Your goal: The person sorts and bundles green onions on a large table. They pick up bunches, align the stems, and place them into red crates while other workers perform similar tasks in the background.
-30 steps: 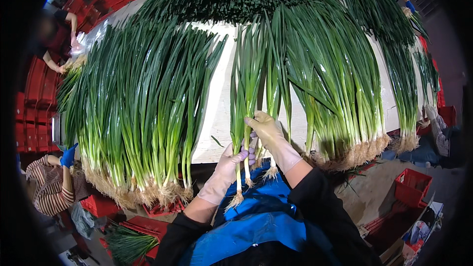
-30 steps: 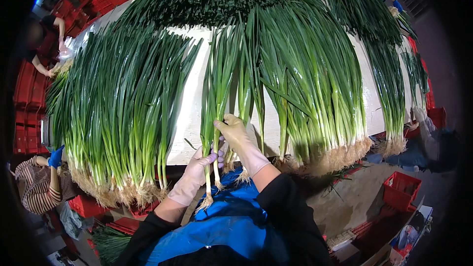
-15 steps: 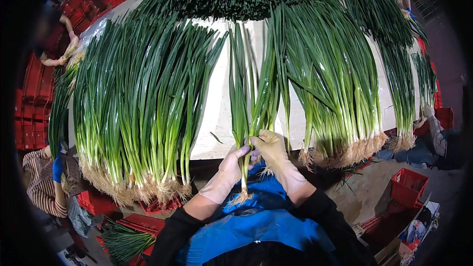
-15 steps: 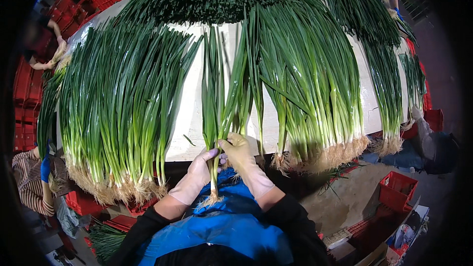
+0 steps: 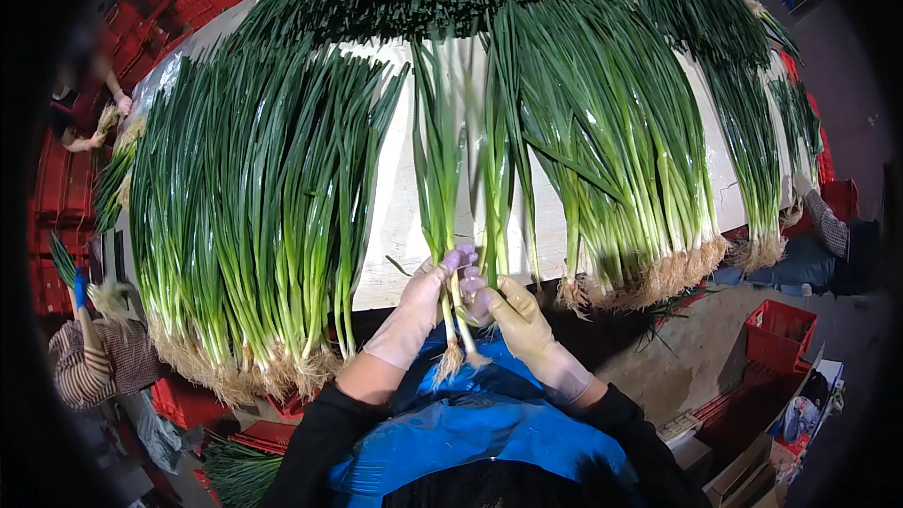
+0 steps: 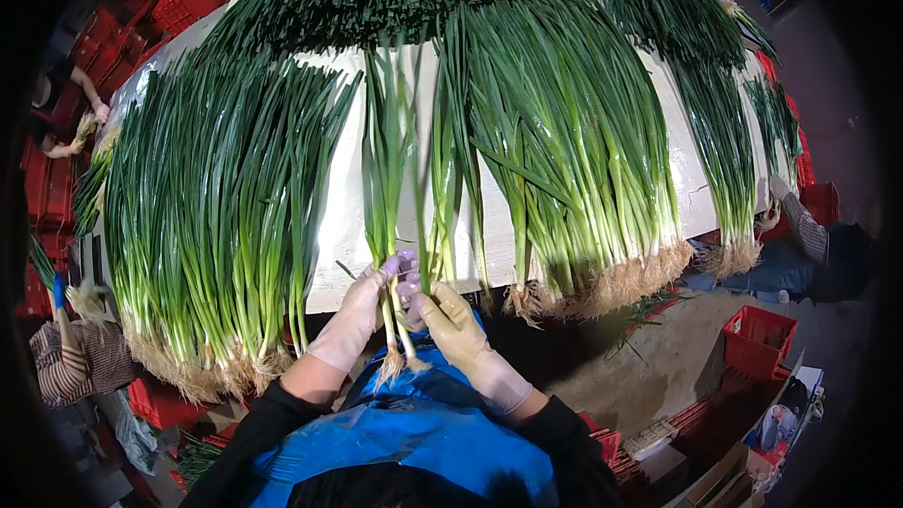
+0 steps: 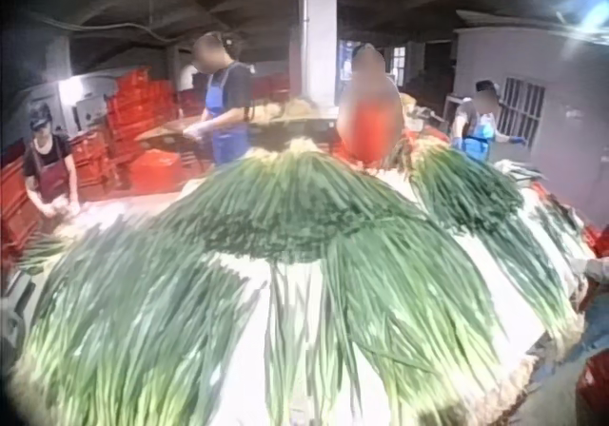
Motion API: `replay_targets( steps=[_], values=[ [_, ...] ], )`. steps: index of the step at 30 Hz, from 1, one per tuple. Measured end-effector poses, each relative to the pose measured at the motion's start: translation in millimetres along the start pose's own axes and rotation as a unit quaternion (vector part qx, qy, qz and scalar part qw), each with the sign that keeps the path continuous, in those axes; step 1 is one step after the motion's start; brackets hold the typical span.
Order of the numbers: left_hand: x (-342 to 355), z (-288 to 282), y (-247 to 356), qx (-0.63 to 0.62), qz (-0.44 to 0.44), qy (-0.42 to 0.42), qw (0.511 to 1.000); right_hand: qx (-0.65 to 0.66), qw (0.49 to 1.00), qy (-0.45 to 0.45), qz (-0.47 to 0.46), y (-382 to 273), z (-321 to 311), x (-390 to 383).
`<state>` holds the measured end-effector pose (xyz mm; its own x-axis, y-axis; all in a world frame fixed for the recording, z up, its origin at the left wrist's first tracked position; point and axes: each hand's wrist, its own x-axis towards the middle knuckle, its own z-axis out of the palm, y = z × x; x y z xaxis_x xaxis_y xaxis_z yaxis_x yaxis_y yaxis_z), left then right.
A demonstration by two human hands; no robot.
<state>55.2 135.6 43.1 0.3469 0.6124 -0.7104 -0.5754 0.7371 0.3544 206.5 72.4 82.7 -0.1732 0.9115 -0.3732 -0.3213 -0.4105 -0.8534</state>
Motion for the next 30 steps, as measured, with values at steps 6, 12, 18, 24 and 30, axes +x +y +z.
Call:
replay_targets(
  steps=[6,12,18,24,30],
  values=[
    [32,-5,26,0.098,0.076,0.079,0.989,0.087,0.995,0.025,0.048,-38,-10,-36],
    [50,-22,22,0.342,0.139,0.162,0.915,-0.285,0.916,0.266,-0.093,-12,-61,11],
    [40,-15,23,0.302,0.104,0.160,0.934,-0.522,0.799,0.297,-0.004,33,-91,74],
    [28,-15,22,0.220,0.089,0.071,0.969,0.002,0.983,0.164,0.086,1,-76,54],
    [14,-10,7,0.125,0.072,0.070,0.987,0.085,0.990,0.061,0.090,-18,-44,30]
  ],
)
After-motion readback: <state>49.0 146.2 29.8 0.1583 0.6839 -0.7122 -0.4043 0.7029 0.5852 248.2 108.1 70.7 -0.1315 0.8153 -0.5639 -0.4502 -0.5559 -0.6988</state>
